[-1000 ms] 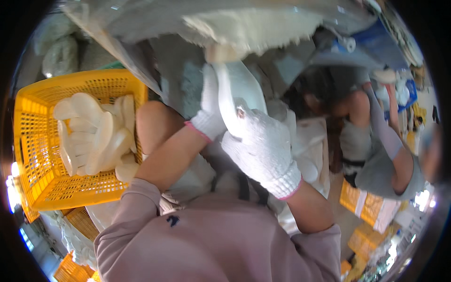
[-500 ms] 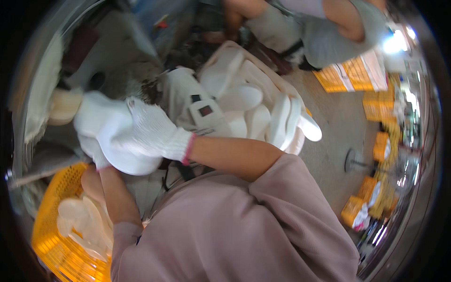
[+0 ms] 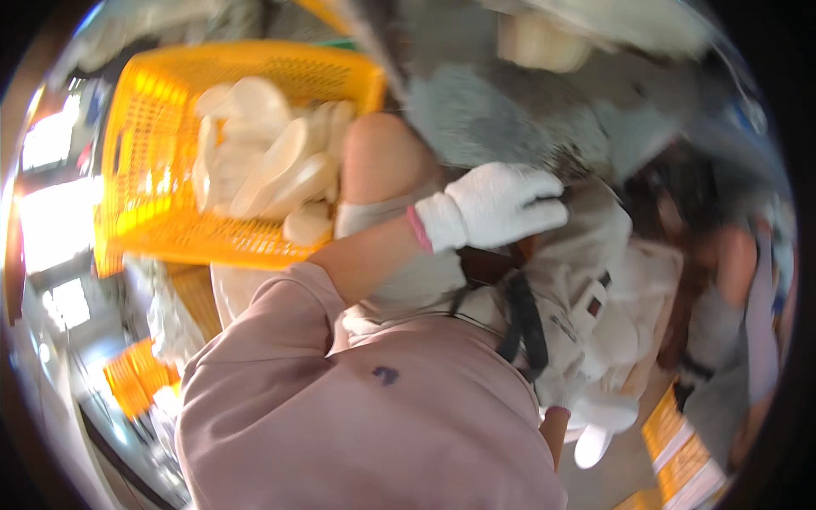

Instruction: The person sits on the floor and repeatedly picks white shoe soles from a large sack, briefly inspects them, and places them into a yellow plastic basket. The process continues throughout the clip with the basket gradually filling.

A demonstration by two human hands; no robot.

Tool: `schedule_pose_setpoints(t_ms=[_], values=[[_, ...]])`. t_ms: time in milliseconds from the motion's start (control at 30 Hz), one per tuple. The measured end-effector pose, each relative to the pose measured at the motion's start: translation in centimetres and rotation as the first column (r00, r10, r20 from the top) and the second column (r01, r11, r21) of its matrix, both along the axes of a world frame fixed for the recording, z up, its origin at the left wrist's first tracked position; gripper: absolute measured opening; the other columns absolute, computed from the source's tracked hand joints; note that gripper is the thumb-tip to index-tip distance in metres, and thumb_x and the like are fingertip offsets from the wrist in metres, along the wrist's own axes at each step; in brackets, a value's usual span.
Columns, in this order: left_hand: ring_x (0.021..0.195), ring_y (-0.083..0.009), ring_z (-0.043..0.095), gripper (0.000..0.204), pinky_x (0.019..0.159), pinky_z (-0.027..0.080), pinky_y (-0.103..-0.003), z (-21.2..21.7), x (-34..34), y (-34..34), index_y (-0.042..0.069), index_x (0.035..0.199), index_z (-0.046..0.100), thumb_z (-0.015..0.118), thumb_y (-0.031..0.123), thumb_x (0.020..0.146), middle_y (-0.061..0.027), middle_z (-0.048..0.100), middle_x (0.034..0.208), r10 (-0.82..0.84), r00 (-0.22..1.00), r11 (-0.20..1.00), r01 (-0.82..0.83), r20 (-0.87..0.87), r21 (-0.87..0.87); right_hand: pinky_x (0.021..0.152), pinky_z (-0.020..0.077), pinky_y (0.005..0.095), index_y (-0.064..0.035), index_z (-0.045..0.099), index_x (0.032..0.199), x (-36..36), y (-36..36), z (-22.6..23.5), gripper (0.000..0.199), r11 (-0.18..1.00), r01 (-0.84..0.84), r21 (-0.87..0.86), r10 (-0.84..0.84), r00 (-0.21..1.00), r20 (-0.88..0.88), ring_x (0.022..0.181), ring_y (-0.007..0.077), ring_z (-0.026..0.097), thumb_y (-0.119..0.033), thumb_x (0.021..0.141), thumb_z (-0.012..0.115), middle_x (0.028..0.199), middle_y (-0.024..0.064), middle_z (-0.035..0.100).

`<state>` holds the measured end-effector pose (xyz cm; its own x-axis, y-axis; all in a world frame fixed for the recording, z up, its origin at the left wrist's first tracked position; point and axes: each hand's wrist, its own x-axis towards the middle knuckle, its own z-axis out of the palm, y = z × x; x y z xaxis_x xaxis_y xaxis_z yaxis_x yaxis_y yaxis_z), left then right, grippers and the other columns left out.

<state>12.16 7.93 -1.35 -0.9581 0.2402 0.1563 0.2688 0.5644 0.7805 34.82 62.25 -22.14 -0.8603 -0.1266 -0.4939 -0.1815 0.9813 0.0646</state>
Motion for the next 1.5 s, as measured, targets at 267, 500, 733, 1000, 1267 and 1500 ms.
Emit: schedule_pose_setpoints(t_ms=[267, 500, 733, 1000, 1267, 1500], values=[[0.103, -0.0409, 0.073, 0.047, 0.094, 0.059, -0.048, -5.2, 13.6, -29.7, 0.007, 0.128, 0.072, 0.074, 0.038, 0.093, -0.018, 0.077, 0.11, 0.735, 0.424, 0.048, -0.811, -0.529, -0.583, 0.06, 0.054, 0.039, 0.0058, 0.064, 0.112, -9.3, 1.3, 14.5, 0.057, 0.721, 0.681, 0.124, -0.653, 0.61, 0.449, 0.075, 0.0234, 0.068, -0.05, 0.103, 0.066, 0.086, 0.0185, 0.072], [0.112, -0.0411, 0.071, 0.055, 0.099, 0.056, -0.05, -6.7, 18.5, -38.2, 0.006, 0.134, 0.065, 0.068, 0.038, 0.089, -0.0212, 0.073, 0.119, 0.723, 0.689, 0.459, -0.417, 0.057, -0.784, 0.07, 0.0559, 0.0334, 0.0056, 0.071, 0.11, -16.9, -18.1, 26.3, 0.034, 0.862, 0.164, -0.48, -0.231, 0.969, -0.085, 0.085, 0.0217, 0.073, -0.027, 0.11, 0.06, 0.1, 0.0158, 0.075], [0.09, -0.0297, 0.073, 0.022, 0.078, 0.059, -0.044, 9.3, 11.5, -4.6, 0.01, 0.112, 0.072, 0.064, 0.018, 0.094, -0.0106, 0.076, 0.101, 0.205, 0.946, 0.975, -0.174, -0.253, 0.138, 0.111, 0.0502, 0.0487, 0.0061, 0.047, 0.154, -18.7, -30.4, 28.6, 0.063, 0.436, 0.062, -0.898, 0.065, 0.993, 0.1, 0.129, 0.0369, 0.063, -0.028, 0.103, 0.064, 0.143, 0.0246, 0.061], [0.118, -0.0311, 0.068, 0.049, 0.104, 0.056, -0.044, 1.2, 0.5, 5.0, 0.001, 0.143, 0.055, 0.07, 0.022, 0.102, -0.017, 0.068, 0.13, -0.13, 0.768, 0.122, -0.615, 0.627, 0.779, 0.089, 0.0564, 0.0372, 0.0103, 0.066, 0.128, -16.9, -26.8, 33.5, 0.037, 0.147, 0.468, -0.871, -0.818, 0.553, 0.159, 0.105, 0.022, 0.07, -0.02, 0.106, 0.063, 0.117, 0.0145, 0.073], [0.096, -0.0244, 0.075, 0.031, 0.083, 0.062, -0.04, -1.5, -11.8, 10.1, -0.001, 0.127, 0.07, 0.063, 0.019, 0.106, -0.0067, 0.077, 0.107, 0.21, 0.819, 0.435, -0.568, 0.534, 0.699, 0.084, 0.0614, 0.0413, 0.0118, 0.051, 0.143, -21.4, -29.0, 30.4, 0.045, 0.447, -0.08, -0.891, -0.486, 0.814, -0.317, 0.101, 0.031, 0.073, -0.011, 0.106, 0.062, 0.12, 0.0242, 0.07], [0.132, -0.0263, 0.061, 0.057, 0.112, 0.049, -0.039, -5.7, -18.8, -1.4, -0.003, 0.148, 0.057, 0.071, 0.026, 0.101, -0.017, 0.068, 0.138, 0.239, 0.736, 0.378, -0.672, 0.634, 0.637, 0.073, 0.056, 0.0545, 0.0018, 0.062, 0.091, -37.5, -33.6, 26.8, 0.029, 0.273, -0.287, -0.918, -0.228, 0.908, -0.352, 0.088, 0.0449, 0.07, -0.019, 0.081, 0.08, 0.092, 0.0249, 0.065]])
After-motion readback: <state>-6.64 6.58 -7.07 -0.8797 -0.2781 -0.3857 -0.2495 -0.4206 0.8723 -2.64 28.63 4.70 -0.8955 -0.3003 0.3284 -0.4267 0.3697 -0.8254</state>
